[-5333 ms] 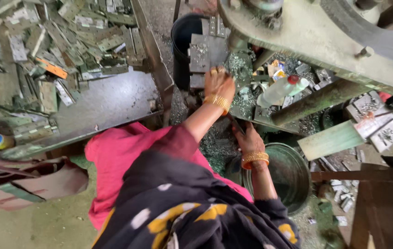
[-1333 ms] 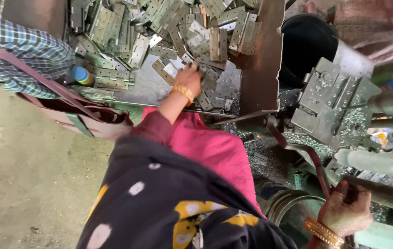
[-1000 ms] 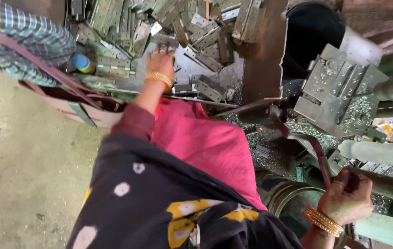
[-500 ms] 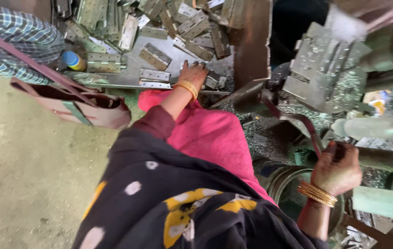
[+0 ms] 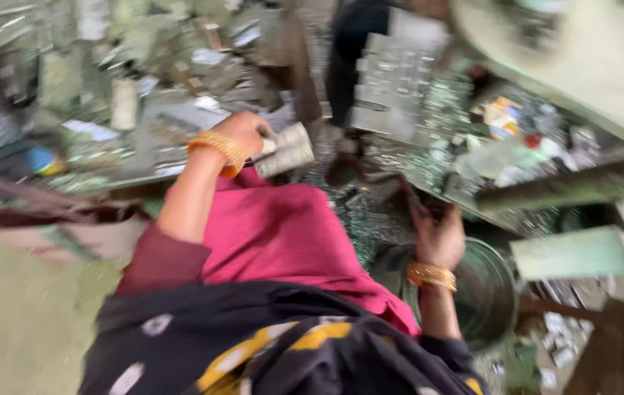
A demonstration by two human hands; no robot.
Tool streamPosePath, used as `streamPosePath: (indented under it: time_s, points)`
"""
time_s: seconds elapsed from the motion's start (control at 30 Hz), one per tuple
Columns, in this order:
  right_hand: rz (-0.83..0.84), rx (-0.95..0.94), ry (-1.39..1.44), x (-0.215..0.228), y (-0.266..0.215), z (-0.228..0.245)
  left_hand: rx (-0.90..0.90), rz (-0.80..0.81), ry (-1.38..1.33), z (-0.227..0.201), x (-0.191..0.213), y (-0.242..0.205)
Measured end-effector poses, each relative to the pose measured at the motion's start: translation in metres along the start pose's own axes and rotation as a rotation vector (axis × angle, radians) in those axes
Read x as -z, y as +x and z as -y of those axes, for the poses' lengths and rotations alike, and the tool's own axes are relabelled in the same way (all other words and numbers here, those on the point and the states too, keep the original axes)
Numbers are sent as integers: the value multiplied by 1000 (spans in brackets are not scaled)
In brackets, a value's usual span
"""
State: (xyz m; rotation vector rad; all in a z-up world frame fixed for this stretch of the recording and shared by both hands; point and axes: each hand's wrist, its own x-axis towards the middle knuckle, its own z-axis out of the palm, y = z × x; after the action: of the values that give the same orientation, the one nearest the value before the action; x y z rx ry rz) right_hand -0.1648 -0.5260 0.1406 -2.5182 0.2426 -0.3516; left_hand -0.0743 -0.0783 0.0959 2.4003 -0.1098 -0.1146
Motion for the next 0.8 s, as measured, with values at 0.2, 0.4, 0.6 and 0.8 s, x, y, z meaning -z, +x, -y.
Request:
streamPosePath:
  time_s: [0.2,0.4,0.6,0.8]
  points:
    - [200,-68,-49,-8,11,-22,-268,-517,-83,-188,-97,60]
    - [383,42,-129,-14,18,-31,-77,-423,504,-246,-161,74]
    - [470,159,-129,-9,46,-31,-110,-249,687,-246,-158,67]
    - [375,40,-71,-46,16,-62,-34,-267,763,-247,-156,114]
